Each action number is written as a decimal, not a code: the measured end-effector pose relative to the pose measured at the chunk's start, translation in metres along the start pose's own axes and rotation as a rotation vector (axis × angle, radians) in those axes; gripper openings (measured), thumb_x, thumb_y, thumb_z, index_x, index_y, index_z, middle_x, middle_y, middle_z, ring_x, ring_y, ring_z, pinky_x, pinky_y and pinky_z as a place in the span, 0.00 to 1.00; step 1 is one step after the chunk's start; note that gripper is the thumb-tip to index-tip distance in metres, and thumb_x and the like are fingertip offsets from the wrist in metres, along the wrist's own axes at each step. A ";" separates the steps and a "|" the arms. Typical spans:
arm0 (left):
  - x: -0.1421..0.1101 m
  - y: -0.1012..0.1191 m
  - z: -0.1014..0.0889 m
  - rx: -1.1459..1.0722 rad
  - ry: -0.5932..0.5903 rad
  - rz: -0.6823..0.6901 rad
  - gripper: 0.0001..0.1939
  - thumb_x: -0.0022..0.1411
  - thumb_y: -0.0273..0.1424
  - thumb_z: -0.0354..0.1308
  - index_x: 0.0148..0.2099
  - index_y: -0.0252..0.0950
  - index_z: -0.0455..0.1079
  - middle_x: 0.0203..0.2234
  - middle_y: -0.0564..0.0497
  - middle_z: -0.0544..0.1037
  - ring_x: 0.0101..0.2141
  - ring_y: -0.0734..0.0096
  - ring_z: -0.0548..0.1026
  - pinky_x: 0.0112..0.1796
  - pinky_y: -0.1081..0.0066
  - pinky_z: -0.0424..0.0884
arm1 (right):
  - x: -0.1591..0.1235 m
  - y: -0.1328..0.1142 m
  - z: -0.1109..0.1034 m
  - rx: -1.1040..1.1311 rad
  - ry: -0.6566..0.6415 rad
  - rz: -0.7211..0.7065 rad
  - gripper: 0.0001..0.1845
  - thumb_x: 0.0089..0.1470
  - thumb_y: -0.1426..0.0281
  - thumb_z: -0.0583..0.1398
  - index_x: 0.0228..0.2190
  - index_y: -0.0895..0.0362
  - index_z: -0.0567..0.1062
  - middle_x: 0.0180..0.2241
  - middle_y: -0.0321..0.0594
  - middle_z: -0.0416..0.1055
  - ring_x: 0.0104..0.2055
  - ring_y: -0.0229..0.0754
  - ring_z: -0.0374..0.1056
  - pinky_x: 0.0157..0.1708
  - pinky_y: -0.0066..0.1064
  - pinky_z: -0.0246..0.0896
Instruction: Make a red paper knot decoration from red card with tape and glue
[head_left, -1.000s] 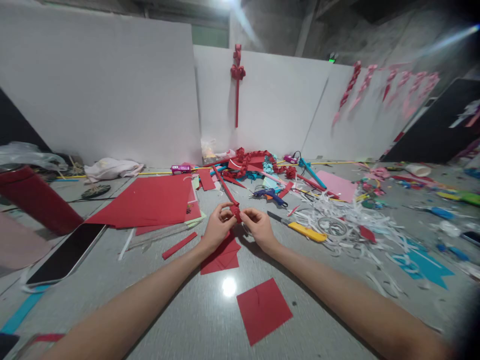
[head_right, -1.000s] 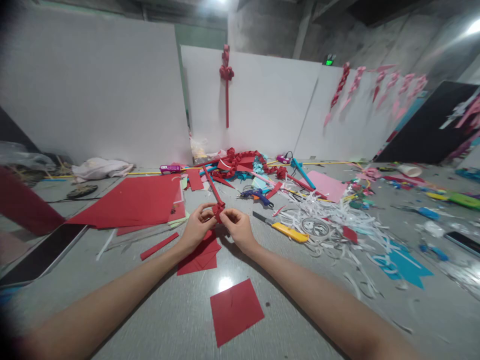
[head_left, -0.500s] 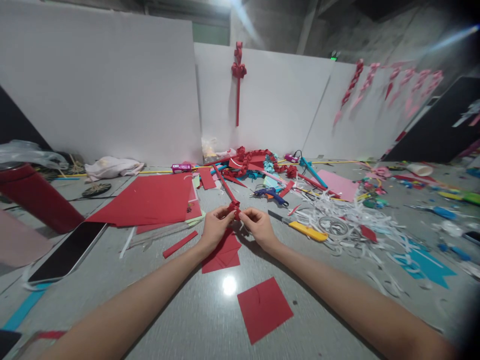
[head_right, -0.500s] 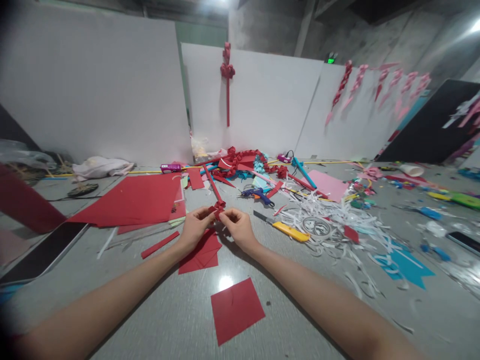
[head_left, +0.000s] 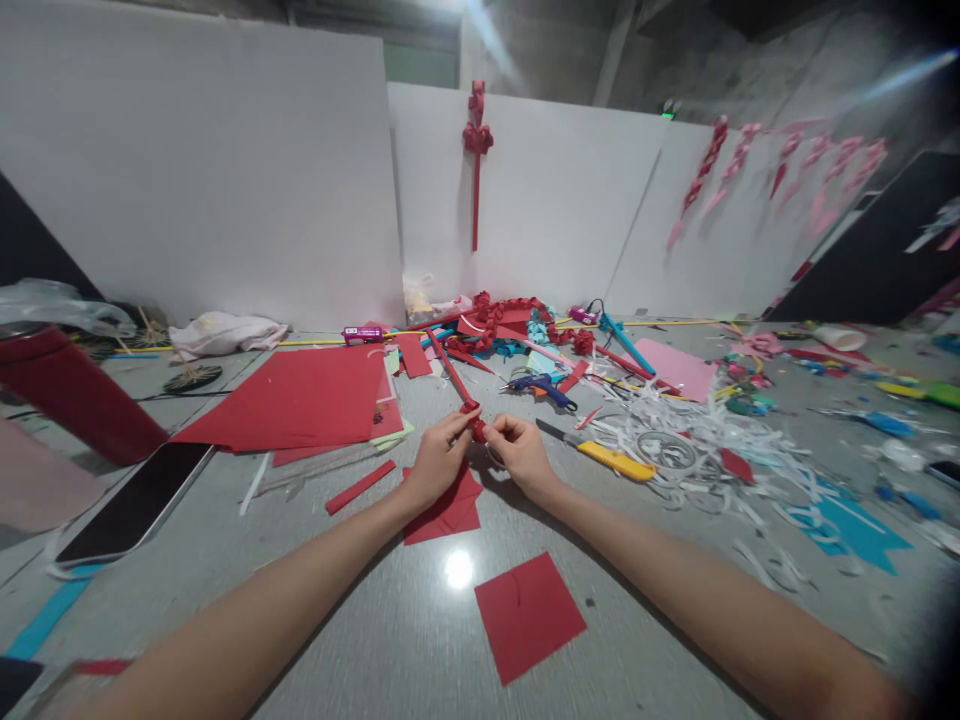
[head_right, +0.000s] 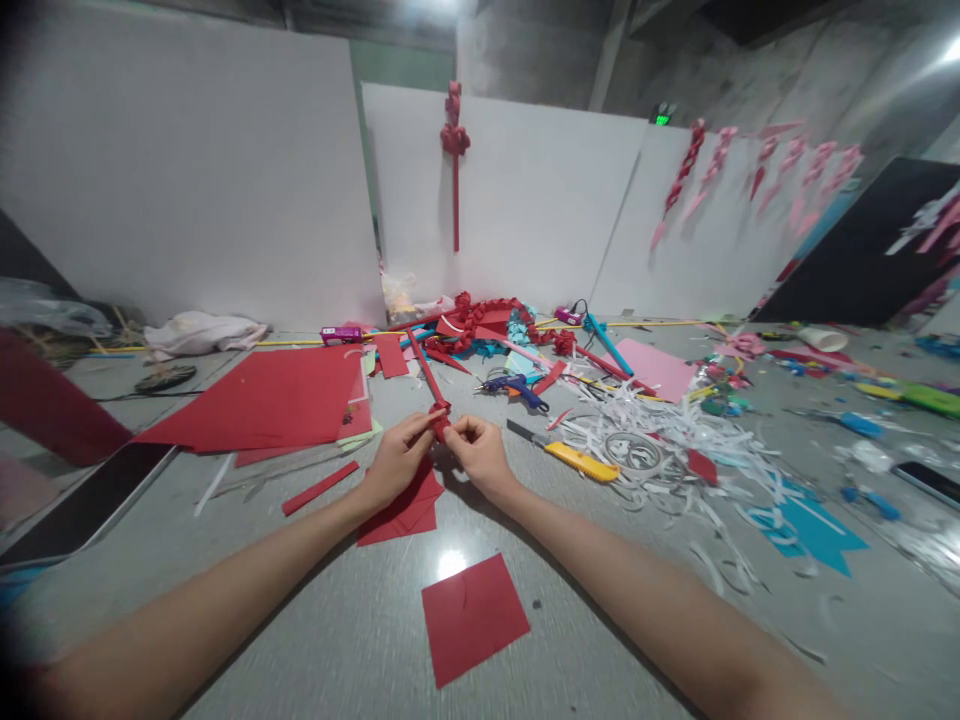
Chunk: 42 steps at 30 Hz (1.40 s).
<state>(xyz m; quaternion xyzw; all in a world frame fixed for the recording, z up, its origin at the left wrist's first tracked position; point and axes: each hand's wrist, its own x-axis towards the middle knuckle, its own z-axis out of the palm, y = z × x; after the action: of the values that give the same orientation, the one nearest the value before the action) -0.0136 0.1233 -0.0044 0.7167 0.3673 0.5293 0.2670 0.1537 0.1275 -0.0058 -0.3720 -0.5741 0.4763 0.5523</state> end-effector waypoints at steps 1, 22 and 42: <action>0.000 0.000 0.000 0.003 0.020 -0.003 0.15 0.71 0.30 0.55 0.56 0.39 0.78 0.44 0.47 0.82 0.41 0.66 0.79 0.45 0.67 0.73 | 0.000 0.000 0.000 -0.003 0.001 0.002 0.22 0.51 0.53 0.69 0.24 0.57 0.71 0.17 0.28 0.59 0.19 0.31 0.50 0.19 0.26 0.45; -0.005 0.000 0.000 0.165 0.070 0.163 0.18 0.70 0.25 0.56 0.58 0.41 0.77 0.41 0.47 0.83 0.37 0.69 0.79 0.41 0.69 0.73 | 0.001 0.002 0.000 -0.042 0.018 0.012 0.23 0.49 0.52 0.69 0.23 0.57 0.71 0.16 0.28 0.59 0.19 0.31 0.49 0.19 0.26 0.44; -0.004 -0.003 -0.002 0.201 0.062 0.162 0.19 0.69 0.23 0.56 0.58 0.42 0.77 0.42 0.47 0.82 0.39 0.68 0.79 0.42 0.69 0.73 | -0.002 -0.011 0.002 0.009 -0.054 0.031 0.21 0.51 0.52 0.68 0.28 0.58 0.76 0.17 0.28 0.62 0.18 0.32 0.53 0.20 0.27 0.47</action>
<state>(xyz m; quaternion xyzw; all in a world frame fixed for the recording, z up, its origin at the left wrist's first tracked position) -0.0173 0.1216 -0.0079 0.7506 0.3676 0.5313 0.1386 0.1536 0.1223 0.0039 -0.3656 -0.5806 0.4974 0.5309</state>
